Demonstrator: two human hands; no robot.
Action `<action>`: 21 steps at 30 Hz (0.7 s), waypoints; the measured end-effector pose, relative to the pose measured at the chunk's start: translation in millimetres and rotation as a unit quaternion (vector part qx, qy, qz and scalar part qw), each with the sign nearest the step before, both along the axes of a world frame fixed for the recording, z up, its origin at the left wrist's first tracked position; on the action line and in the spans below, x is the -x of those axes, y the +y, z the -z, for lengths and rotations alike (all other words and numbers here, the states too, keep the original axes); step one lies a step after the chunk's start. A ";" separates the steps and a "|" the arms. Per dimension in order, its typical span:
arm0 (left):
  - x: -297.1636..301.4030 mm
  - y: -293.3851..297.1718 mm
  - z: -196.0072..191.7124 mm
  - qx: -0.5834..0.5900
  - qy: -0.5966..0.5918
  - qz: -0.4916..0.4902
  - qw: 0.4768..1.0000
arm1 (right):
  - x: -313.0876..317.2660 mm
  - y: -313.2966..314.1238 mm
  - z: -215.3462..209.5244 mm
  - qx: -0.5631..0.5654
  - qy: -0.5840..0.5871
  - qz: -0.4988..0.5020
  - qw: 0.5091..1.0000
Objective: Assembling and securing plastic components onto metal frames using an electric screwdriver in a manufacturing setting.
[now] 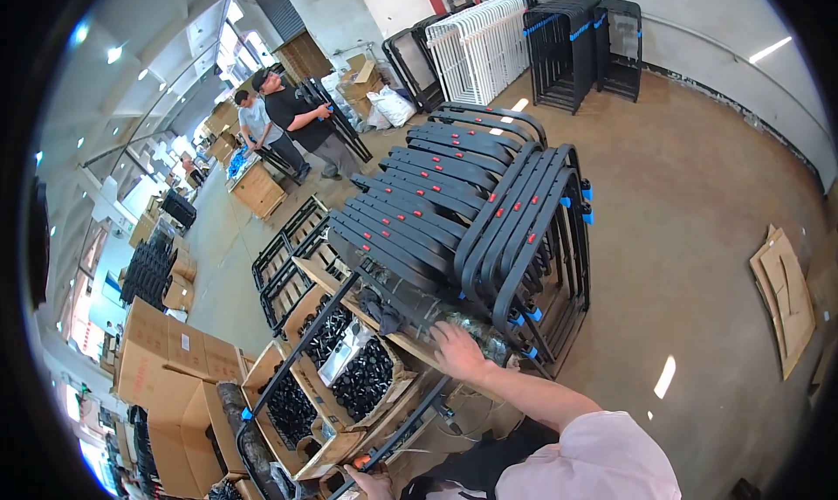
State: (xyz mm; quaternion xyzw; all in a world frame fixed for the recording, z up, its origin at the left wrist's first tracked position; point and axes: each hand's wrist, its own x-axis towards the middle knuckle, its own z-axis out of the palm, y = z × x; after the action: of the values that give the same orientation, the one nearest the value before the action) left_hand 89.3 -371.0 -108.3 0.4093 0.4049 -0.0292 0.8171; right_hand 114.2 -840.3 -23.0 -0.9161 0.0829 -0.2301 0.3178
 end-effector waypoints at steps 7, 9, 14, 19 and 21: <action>57.5 -91.7 -2.3 -0.046 -0.052 0.259 0.963 | 114.3 -4.9 -26.0 -0.151 -0.039 -0.137 0.978; 64.1 -153.7 -31.6 -0.195 0.016 0.379 0.904 | 150.1 -15.9 -5.1 -0.178 0.073 -0.105 0.976; 71.3 -189.6 -63.1 -0.387 -0.082 0.592 0.702 | 179.1 -32.5 31.6 -0.169 0.239 -0.119 0.949; 61.7 -187.7 -80.9 -0.482 -0.102 0.594 0.636 | 151.8 -30.1 23.3 -0.122 0.337 -0.137 0.924; 58.0 -180.3 -76.5 -0.485 -0.105 0.591 0.636 | 139.1 -30.0 23.4 -0.011 0.437 -0.160 0.885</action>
State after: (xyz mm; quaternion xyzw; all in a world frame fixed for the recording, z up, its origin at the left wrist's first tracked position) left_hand 31.3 -551.2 -31.8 0.8990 -0.0561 -0.2621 0.3464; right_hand -24.9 -870.3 -46.4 -0.9212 0.0683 0.2486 0.2915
